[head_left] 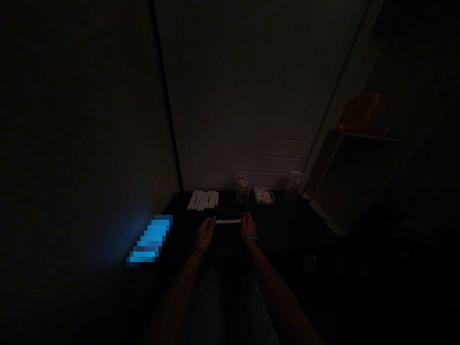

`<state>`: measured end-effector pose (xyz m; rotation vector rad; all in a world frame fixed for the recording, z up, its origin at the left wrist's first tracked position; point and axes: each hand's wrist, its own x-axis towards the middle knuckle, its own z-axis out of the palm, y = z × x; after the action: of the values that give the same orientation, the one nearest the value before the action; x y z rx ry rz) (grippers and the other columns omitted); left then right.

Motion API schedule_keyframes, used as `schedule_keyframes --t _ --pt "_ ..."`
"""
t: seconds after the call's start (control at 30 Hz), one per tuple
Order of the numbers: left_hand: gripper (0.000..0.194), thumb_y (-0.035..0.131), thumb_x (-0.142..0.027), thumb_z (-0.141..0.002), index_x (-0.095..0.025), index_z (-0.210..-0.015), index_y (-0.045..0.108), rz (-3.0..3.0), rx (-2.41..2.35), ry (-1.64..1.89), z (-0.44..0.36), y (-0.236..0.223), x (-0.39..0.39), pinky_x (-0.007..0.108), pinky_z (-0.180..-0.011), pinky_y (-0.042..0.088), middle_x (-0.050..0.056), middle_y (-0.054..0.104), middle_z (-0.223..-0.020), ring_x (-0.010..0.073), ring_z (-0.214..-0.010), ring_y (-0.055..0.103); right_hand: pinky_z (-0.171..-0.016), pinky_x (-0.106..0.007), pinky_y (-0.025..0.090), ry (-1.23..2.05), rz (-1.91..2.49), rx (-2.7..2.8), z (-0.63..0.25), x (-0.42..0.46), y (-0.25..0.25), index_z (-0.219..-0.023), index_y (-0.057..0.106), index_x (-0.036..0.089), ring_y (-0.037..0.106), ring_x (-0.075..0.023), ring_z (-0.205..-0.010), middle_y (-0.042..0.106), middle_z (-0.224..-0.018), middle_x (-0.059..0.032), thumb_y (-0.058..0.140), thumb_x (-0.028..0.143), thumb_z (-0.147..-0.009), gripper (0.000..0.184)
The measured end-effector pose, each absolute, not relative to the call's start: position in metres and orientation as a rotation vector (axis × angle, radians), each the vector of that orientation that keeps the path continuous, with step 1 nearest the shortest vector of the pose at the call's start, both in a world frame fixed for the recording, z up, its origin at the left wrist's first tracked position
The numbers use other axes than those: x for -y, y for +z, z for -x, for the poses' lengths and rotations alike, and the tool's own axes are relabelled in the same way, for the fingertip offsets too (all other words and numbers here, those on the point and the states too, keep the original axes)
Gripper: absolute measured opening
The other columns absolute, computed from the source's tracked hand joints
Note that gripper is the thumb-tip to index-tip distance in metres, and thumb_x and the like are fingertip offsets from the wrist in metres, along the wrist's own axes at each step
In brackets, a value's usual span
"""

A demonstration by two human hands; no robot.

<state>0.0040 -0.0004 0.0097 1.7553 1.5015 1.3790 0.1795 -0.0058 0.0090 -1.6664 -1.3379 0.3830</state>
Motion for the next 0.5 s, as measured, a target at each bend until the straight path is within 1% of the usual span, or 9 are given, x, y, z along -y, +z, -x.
schedule_keyframes --t 0.27,0.5 --pt "0.035 0.037 -0.047 -0.078 -0.018 -0.082 0.056 -1.761 -1.486 1.375 -0.0023 0.0067 -0.0020 0.022 -0.063 0.039 -0.001 0.058 -0.071 0.0125 -0.067 0.051 -0.062 -0.022 0.037 0.385 1.707 1.345 -0.1788 0.0046 0.0075 -0.097 0.053 0.025 0.054 -0.0129 -0.068 0.060 -0.079 0.0000 0.025 0.032 -0.085 0.032" --pt "0.033 0.040 -0.046 -0.076 -0.019 -0.085 0.057 -1.703 -1.455 1.426 -0.0030 0.0044 -0.0039 0.024 -0.067 0.041 0.000 0.060 -0.075 0.0141 -0.071 0.054 -0.061 -0.022 0.037 0.385 1.695 1.347 -0.1789 0.0053 0.0084 -0.098 0.052 0.025 0.054 -0.0130 -0.067 0.060 -0.078 0.0002 0.025 0.032 -0.085 0.031"
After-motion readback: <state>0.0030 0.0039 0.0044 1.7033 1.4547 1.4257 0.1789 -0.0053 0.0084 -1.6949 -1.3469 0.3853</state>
